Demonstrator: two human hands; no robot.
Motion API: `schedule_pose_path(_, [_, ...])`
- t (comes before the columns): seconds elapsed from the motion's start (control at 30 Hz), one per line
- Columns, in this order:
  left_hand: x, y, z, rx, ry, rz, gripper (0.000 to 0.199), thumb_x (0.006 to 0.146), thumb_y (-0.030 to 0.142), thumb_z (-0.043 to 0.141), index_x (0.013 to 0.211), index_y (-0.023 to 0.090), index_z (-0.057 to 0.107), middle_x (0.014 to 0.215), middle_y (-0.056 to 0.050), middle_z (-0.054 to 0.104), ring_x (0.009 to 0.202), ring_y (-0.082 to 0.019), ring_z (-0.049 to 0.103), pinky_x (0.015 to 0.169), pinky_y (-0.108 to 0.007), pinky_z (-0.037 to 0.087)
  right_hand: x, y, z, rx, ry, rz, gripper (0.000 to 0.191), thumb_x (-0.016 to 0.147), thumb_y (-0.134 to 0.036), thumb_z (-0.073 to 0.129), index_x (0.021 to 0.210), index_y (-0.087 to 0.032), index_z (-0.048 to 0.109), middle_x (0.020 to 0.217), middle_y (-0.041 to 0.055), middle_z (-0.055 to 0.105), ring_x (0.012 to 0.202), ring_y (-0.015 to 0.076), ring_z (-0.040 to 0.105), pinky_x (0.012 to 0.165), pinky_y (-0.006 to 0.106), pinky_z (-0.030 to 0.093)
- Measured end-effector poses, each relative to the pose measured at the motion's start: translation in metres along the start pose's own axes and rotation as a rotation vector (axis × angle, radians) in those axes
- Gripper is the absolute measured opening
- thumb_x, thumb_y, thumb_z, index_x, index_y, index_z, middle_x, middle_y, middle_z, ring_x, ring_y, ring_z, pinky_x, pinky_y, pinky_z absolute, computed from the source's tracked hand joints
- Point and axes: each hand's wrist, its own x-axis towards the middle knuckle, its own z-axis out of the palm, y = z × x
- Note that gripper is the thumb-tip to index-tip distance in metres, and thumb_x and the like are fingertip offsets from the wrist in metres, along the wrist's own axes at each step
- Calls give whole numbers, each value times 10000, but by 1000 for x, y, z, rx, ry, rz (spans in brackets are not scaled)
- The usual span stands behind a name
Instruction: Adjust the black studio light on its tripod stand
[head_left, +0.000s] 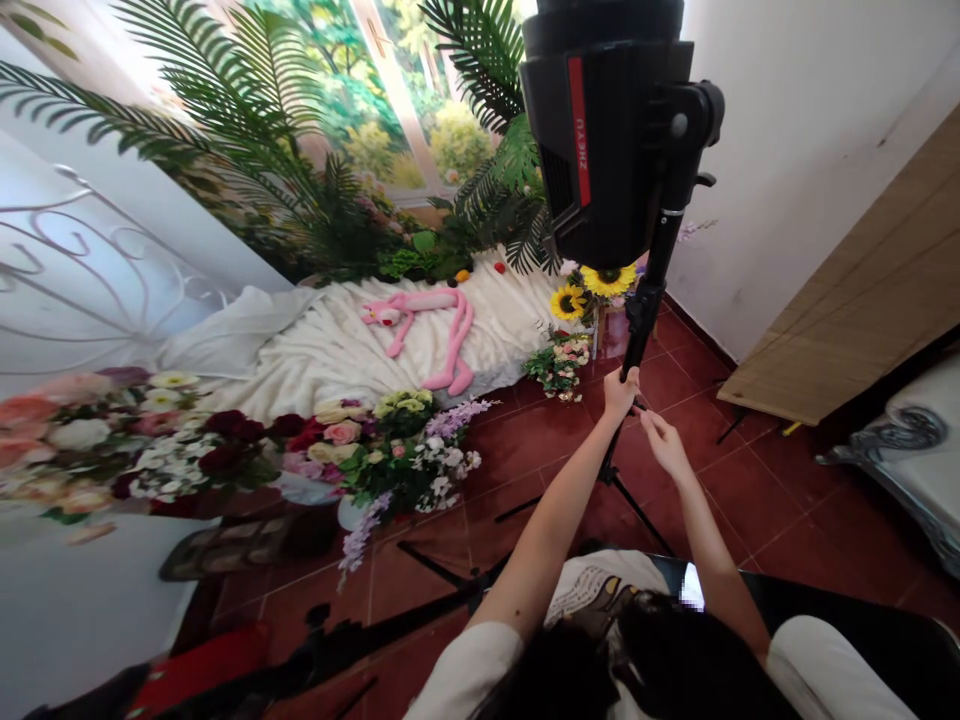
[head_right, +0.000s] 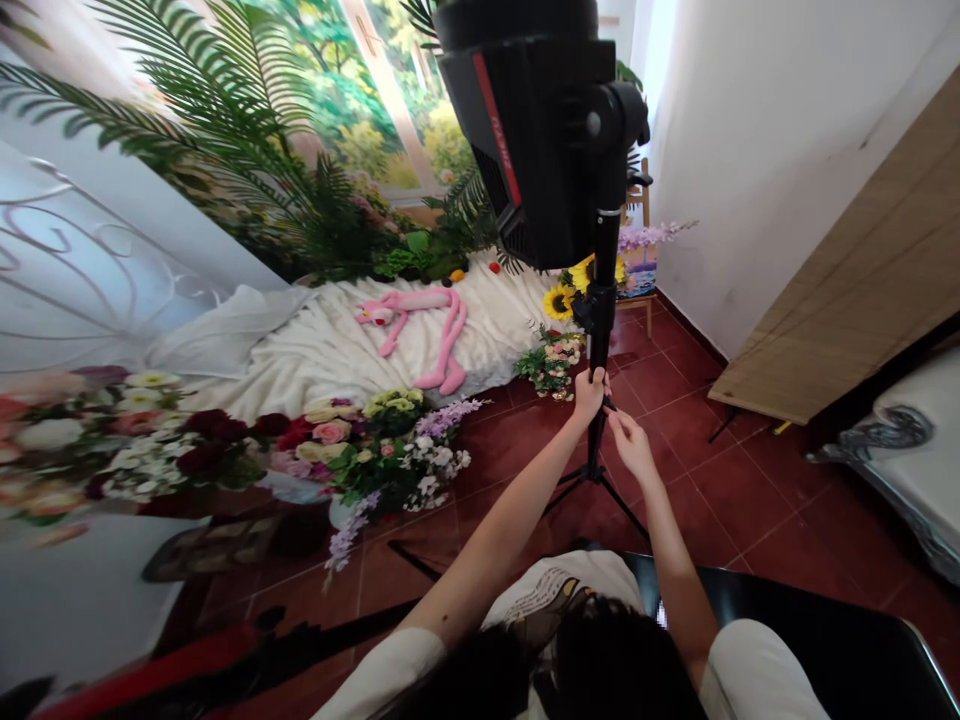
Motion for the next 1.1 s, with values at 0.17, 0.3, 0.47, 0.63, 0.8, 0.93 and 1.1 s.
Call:
schedule_pose_path(0.17, [1,-2,-1,3,-6,9,636,721,800,496,544,189,512,431,17,486,414,-101,504,476,-235,395,0,-1,5,232,39,123,529,811,-564,654,1217,-227,693,1316,81,657,1244,278,605,1022,434,523])
schedule_pose_path(0.3, [0,1,-1,-1,-9,9,643,712,810,496,540,190,508,435,19,489,415,-96,503,480,-234,398,-2,-4,6,418,16,238,552,804,-512,689,1283,-243,635,1162,85,733,1120,255,687,930,412,582])
schedule_pose_path(0.47, [-2,5,-1,8,4,3,653,704,817,498,531,188,512,425,21,490,406,-92,496,466,-226,382,0,-1,5,421,52,287,554,758,-542,731,1191,-203,660,975,94,777,913,230,750,815,361,609])
schedule_pose_path(0.63, [-2,7,-1,20,-6,12,660,712,818,490,524,186,520,422,11,507,399,-91,489,460,-224,385,3,6,6,273,61,294,542,683,-675,718,879,-172,675,780,105,770,628,206,721,611,313,584])
schedule_pose_path(0.8, [-2,6,-2,22,0,19,650,723,804,500,534,182,518,419,15,503,398,-90,490,458,-218,381,12,2,9,182,37,269,613,720,-806,572,723,-194,612,601,100,713,477,182,634,472,282,495])
schedule_pose_path(0.93, [-2,6,-2,40,-1,20,642,734,790,501,525,183,513,423,11,509,403,-89,489,463,-217,383,24,1,12,147,22,316,667,732,-856,478,618,-206,571,501,70,643,418,161,572,443,270,434])
schedule_pose_path(1.1, [-2,7,-3,30,-4,9,638,721,793,505,523,186,508,428,10,505,400,-94,488,461,-229,386,36,7,16,74,49,364,678,810,-800,410,493,-215,543,392,39,524,383,150,490,459,282,401])
